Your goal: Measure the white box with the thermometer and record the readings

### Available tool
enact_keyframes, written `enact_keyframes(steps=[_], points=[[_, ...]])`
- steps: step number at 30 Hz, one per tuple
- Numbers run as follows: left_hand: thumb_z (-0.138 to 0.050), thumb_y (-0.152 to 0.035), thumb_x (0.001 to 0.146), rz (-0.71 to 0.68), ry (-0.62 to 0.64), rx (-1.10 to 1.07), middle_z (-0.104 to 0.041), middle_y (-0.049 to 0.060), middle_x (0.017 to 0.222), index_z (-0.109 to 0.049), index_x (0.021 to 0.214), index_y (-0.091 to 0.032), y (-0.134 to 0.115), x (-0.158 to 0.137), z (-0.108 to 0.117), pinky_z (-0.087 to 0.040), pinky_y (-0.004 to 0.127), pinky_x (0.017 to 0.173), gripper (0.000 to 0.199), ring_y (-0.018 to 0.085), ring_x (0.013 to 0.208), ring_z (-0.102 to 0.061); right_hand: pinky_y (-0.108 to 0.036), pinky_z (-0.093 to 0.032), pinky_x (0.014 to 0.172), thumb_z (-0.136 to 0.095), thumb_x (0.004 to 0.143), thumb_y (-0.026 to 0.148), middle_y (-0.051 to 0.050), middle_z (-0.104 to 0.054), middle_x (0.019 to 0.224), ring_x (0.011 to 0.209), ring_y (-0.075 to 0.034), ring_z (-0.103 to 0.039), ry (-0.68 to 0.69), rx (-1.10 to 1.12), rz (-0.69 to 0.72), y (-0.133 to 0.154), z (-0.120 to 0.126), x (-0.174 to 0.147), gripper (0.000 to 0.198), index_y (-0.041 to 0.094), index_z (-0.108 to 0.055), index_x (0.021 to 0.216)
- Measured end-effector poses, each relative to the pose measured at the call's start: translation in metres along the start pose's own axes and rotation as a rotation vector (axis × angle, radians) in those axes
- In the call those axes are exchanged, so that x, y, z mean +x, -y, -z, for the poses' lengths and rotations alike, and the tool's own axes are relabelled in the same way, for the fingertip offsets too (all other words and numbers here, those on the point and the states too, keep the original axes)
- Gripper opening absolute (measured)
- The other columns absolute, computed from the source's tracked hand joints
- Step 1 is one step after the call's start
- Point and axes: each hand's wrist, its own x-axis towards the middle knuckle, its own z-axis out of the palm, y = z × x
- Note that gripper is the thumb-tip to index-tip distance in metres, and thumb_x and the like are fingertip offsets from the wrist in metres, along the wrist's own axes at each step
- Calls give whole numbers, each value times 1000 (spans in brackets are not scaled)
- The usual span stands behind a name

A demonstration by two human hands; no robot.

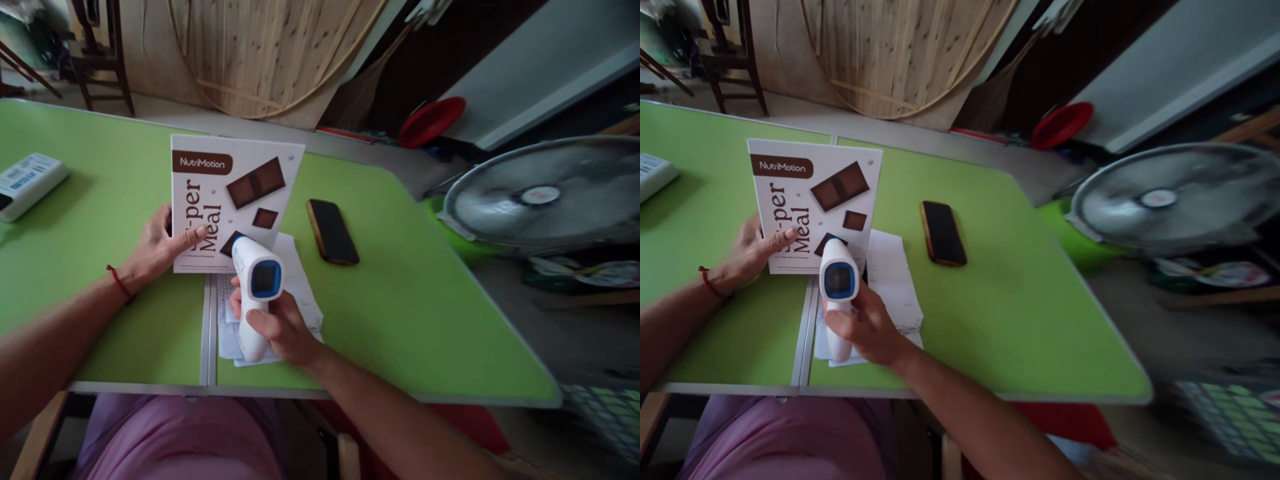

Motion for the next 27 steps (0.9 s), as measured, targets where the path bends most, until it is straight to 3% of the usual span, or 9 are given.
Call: enact_keyframes(steps=[3, 10, 27], points=[[-71, -52, 71, 52, -7, 56, -68, 11, 101, -61, 100, -16, -4, 0, -1, -54, 47, 77, 47, 32, 93, -65, -27, -39, 53, -61, 69, 34, 2, -52, 69, 57, -10, -43, 6, 10, 12, -4, 0, 2, 20, 21, -53, 82], [-69, -49, 75, 2, 40, 4, -68, 11, 106, -59, 103, -16, -5, 0, -2, -55, 47, 81, 44, 30, 95, -65, -29, -38, 57, -65, 67, 40, 2, -52, 69, 61, -11, -45, -33, 30, -44, -4, -2, 1, 25, 21, -53, 79], [-66, -48, 79, -38, 84, 51, -70, 9, 101, -62, 101, -17, -4, 3, 0, -56, 41, 78, 38, 27, 89, -66, -29, -40, 57, -64, 74, 50, 2, -48, 68, 61, -11, -43, -1, 32, 25, -7, -2, 0, 32, 21, -54, 84]])
